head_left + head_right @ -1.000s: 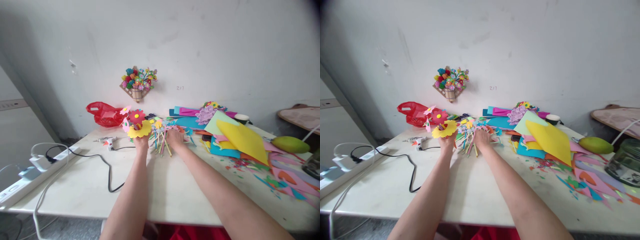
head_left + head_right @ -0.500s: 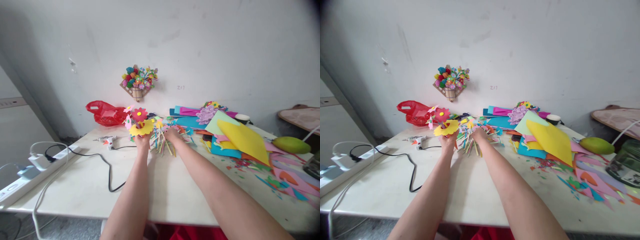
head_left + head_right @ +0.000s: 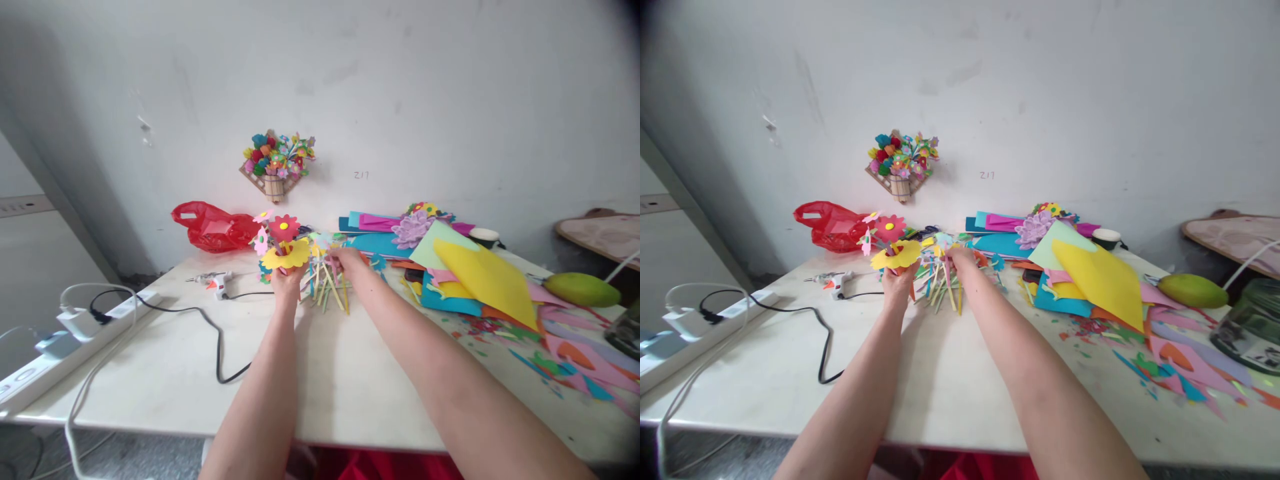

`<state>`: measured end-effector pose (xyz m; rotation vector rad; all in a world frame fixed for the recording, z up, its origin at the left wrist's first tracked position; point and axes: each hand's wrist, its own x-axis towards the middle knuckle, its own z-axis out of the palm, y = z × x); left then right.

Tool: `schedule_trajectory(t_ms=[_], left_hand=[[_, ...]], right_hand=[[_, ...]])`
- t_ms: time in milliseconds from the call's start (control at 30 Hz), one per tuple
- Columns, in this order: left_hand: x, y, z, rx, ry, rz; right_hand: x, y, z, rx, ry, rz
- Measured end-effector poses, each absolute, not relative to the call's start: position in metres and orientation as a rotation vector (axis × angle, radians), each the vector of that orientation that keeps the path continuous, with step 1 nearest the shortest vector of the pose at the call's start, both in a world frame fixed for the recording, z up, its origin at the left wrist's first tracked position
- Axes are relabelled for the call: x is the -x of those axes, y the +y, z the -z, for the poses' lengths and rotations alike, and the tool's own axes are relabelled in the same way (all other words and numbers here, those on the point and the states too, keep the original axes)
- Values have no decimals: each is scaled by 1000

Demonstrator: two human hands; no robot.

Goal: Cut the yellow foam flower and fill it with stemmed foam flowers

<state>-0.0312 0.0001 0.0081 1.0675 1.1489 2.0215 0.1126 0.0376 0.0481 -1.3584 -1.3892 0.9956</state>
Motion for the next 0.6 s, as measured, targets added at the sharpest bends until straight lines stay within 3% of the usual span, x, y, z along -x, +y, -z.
schedule_trajectory(t_ms=[300,600], left_hand=[[32,2,-6,-1115,1107,-2026],[32,2,-5,-1140,1199,-1959]], right_hand=[[-102,15,-59,1031,-1227,-1542],[-110,15,-64,596,-1107,-1490]])
